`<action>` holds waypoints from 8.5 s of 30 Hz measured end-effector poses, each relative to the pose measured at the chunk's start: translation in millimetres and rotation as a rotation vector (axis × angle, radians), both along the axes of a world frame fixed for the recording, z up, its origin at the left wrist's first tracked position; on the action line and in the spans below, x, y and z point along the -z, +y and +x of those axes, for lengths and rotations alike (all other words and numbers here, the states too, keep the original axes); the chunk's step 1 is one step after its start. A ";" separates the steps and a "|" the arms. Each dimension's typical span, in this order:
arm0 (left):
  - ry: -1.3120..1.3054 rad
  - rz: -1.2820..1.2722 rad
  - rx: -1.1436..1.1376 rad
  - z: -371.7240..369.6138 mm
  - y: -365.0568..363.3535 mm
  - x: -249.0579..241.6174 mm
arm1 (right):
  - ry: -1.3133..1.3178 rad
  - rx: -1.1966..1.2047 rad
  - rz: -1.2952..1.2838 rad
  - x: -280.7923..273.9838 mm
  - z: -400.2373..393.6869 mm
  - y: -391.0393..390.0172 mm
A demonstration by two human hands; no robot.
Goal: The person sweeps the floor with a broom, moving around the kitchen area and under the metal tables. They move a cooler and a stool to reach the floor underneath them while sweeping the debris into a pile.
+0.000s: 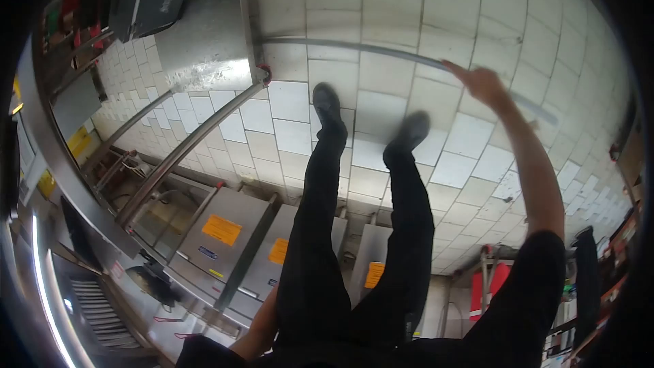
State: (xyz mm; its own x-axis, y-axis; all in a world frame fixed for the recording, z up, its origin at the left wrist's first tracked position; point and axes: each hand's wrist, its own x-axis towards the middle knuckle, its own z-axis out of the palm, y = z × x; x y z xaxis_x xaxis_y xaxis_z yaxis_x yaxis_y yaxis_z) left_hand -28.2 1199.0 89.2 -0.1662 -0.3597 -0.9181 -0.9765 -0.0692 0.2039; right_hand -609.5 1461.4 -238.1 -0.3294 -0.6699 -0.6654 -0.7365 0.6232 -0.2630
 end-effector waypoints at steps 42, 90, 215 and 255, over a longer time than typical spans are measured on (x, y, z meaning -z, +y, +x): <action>0.100 0.285 -0.167 47.3 -109.9 73.1 | 0.079 0.547 0.398 -585.6 310.7 262.2; 0.308 0.108 -0.119 -221.0 -175.6 -14.6 | 0.163 0.665 -0.138 -281.4 160.7 45.7; 0.110 -0.189 1.112 -549.3 -75.6 -37.9 | 0.021 1.318 -0.145 6.3 112.3 143.0; 0.190 0.088 0.968 -521.5 -33.6 -42.1 | 0.017 1.255 0.296 -218.9 121.4 366.4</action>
